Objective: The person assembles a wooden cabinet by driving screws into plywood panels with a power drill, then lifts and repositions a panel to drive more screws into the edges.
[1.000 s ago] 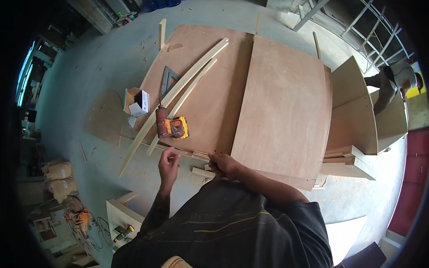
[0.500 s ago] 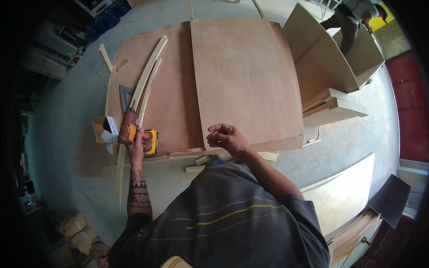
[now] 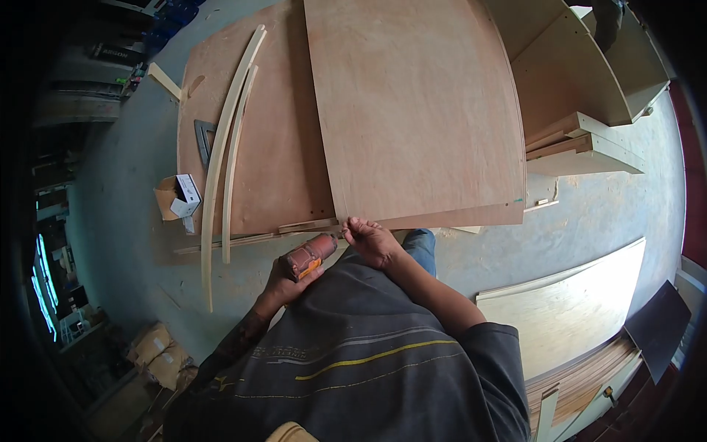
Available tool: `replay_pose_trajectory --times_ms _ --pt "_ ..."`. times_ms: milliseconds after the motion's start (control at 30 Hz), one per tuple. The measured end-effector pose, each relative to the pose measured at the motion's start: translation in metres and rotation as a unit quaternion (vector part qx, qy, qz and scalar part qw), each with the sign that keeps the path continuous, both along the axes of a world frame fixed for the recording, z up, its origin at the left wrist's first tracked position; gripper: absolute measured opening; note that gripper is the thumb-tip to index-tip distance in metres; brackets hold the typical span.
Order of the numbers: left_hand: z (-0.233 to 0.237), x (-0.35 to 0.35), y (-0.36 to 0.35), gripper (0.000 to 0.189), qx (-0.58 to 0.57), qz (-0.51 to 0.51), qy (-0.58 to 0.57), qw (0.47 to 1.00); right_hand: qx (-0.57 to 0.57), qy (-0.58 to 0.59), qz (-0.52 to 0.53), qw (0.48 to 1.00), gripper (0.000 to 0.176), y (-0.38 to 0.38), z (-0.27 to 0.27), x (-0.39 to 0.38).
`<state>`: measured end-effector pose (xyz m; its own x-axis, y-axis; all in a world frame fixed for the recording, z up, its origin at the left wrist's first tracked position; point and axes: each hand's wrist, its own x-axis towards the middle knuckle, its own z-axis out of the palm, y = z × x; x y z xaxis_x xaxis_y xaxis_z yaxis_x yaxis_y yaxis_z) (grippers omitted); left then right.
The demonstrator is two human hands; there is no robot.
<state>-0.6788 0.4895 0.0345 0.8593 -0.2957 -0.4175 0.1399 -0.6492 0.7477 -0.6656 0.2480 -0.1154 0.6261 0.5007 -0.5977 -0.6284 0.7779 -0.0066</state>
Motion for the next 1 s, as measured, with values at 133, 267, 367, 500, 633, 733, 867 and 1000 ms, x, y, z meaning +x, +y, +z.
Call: replay_pose_trajectory --times_ms 133,267,367,500,633,733,867,1000 --pt "-0.002 0.000 -0.001 0.042 0.028 -0.021 0.005 0.999 0.028 0.001 -0.001 1.000 0.013 0.004 -0.007 -0.008" --pt "-0.001 0.003 -0.004 0.043 0.035 -0.016 0.009 0.999 0.041 -0.012 0.011 0.999 0.014 0.006 -0.006 -0.012" --pt "-0.006 0.001 -0.004 0.044 0.045 -0.030 0.017 0.998 0.047 0.003 0.011 0.999 0.015 0.009 -0.004 -0.015" --pt "-0.004 -0.001 -0.011 0.046 0.071 -0.023 0.008 0.997 0.058 0.026 0.011 0.998 0.015 0.021 -0.012 -0.018" --pt "0.011 0.008 -0.020 0.044 0.092 -0.024 0.020 0.995 0.075 0.041 0.000 0.996 0.015 0.033 -0.013 -0.016" --pt "0.012 0.013 -0.022 0.046 0.126 -0.034 0.053 0.990 0.036 0.042 0.014 0.998 0.015 0.035 -0.007 -0.015" --pt "0.015 0.020 -0.024 0.045 0.158 -0.048 0.070 0.984 0.012 0.040 0.025 0.999 0.016 0.033 -0.001 -0.012" --pt "0.013 0.024 -0.026 0.044 0.166 -0.059 0.059 0.983 0.008 0.038 0.020 0.999 0.017 0.035 -0.005 -0.009"
